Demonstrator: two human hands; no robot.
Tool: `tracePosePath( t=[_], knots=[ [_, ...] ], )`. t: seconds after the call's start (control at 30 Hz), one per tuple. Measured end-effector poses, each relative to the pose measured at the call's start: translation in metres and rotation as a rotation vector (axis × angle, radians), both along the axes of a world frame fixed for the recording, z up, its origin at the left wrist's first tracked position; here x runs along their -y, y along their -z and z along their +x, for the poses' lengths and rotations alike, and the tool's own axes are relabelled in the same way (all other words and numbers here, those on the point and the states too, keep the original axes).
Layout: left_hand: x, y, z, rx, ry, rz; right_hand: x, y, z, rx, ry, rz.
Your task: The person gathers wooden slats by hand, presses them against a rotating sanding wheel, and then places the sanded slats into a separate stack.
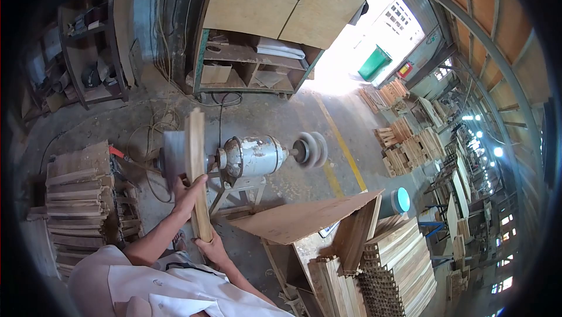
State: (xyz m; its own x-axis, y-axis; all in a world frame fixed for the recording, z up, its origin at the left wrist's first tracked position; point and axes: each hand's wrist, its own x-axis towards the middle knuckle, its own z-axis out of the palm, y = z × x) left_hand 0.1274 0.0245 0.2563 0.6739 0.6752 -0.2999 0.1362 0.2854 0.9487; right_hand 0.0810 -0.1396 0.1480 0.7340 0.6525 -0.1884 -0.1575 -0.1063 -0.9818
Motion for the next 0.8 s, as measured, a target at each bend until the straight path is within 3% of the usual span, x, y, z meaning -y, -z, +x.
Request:
tracePosePath(
  t=[0.07, 0.1, 0.13, 0.17, 0.23, 0.3, 0.37, 0.43, 0.53, 0.57, 0.67, 0.8],
  knots=[
    [-0.006, 0.027, -0.011, -0.047, -0.156, 0.005, 0.004, 0.017, 0.002, -0.069, -0.092, -0.01],
    [-0.009, 0.053, -0.013, -0.047, -0.167, 0.003, 0.004, 0.021, 0.003, -0.249, -0.171, 0.015],
    [-0.011, 0.086, -0.014, -0.003, -0.258, 0.171, 0.004, 0.024, 0.002, -0.434, -0.25, 0.038],
    [-0.012, 0.105, -0.02, 0.039, -0.345, 0.342, 0.001, 0.02, 0.005, -0.44, -0.261, 0.034],
    [-0.01, 0.094, -0.034, -0.004, -0.315, 0.481, -0.005, 0.008, 0.018, -0.556, -0.419, -0.174],
    [-0.006, 0.053, -0.04, -0.214, -0.089, 0.671, -0.01, 0.019, 0.021, -0.608, -0.419, -0.108],
    [-0.013, 0.057, -0.035, -0.219, -0.038, 0.809, -0.015, 0.026, 0.028, -1.001, -0.394, 0.103],
    [-0.019, 0.042, -0.026, -0.426, 0.175, 1.259, -0.016, 0.026, 0.032, -1.107, -0.391, 0.116],
    [-0.033, 0.051, -0.01, -0.425, 0.285, 1.247, -0.006, 0.032, 0.027, -1.163, -0.38, 0.2],
    [-0.037, 0.052, -0.005, -0.437, 0.311, 1.284, 0.001, 0.003, 0.022, -1.222, -0.338, 0.156],
    [-0.041, 0.055, 0.002, -0.445, 0.346, 1.281, 0.024, 0.038, 0.012, -1.263, -0.387, 0.208],
    [-0.07, 0.066, 0.028, -0.428, 0.301, 1.334, -0.001, 0.027, 0.033, -1.105, -0.325, 0.088]
  ],
)
